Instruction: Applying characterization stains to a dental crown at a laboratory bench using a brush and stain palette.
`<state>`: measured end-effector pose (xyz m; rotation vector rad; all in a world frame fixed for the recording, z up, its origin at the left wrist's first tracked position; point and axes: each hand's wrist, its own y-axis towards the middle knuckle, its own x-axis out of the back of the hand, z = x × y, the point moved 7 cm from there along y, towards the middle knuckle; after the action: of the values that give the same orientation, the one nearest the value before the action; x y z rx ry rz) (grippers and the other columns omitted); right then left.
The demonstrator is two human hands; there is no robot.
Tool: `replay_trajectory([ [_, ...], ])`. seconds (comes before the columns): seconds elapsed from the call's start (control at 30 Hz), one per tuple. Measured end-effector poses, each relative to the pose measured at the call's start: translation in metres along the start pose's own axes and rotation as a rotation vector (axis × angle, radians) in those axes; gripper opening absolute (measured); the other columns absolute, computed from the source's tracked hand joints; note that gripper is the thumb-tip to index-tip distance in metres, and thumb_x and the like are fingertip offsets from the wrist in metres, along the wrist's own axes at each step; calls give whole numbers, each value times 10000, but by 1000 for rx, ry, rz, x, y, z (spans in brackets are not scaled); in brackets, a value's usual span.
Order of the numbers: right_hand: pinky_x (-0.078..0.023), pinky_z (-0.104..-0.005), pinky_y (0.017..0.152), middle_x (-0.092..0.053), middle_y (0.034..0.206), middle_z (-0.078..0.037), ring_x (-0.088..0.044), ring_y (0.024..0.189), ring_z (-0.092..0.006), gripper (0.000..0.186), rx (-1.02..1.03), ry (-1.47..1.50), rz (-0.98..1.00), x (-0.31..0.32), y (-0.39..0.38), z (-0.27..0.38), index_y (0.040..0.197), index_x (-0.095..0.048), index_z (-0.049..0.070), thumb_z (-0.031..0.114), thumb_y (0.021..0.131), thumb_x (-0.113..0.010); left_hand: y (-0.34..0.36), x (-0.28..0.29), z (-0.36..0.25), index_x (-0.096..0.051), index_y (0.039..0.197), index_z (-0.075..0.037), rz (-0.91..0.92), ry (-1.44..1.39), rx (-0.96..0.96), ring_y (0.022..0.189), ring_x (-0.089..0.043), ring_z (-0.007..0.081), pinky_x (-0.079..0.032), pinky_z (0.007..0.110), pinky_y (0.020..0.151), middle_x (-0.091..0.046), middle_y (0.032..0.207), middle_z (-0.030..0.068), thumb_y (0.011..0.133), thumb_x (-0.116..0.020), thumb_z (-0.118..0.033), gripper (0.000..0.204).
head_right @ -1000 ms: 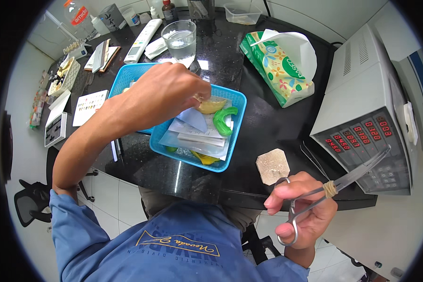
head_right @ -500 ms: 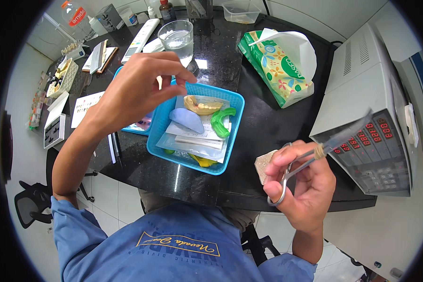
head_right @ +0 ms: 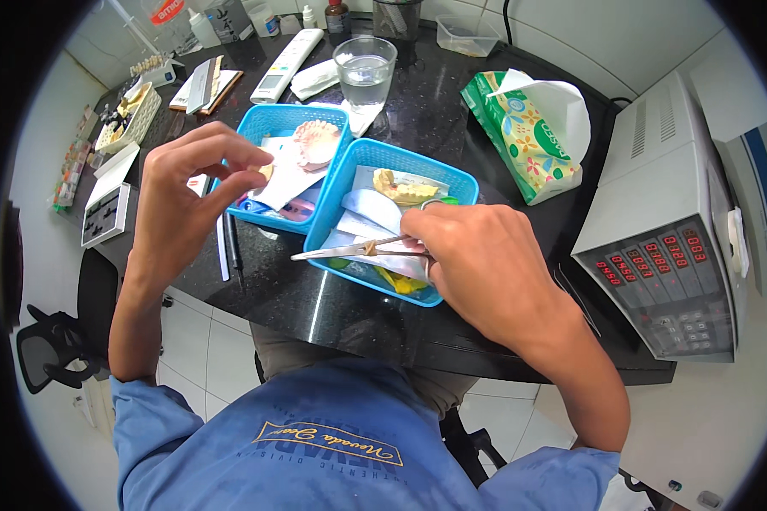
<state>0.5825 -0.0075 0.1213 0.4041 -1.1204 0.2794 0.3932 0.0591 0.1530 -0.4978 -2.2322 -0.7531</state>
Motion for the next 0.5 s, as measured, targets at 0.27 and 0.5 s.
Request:
replay_trajectory([
  [0.27, -466, -382, 575, -605, 723, -111, -613, 686, -296, 129, 61, -240, 139, -21, 10, 5, 802, -523, 47, 26, 703, -603, -38, 22, 27, -663, 871, -6, -86, -98, 156, 702, -564, 81, -456, 215, 619, -596, 786, 45, 802, -639, -77, 102],
  [0.5, -438, -354, 532, -593, 667, -114, -596, 601, -269, 167, -79, 1, 2, 5, 14, -1, 779, -527, 40, -22, 659, -626, -41, 7, 18, -662, 879, -1, -80, -262, 83, 742, -583, 91, -469, 211, 628, -604, 836, 61, 807, -632, -60, 97],
])
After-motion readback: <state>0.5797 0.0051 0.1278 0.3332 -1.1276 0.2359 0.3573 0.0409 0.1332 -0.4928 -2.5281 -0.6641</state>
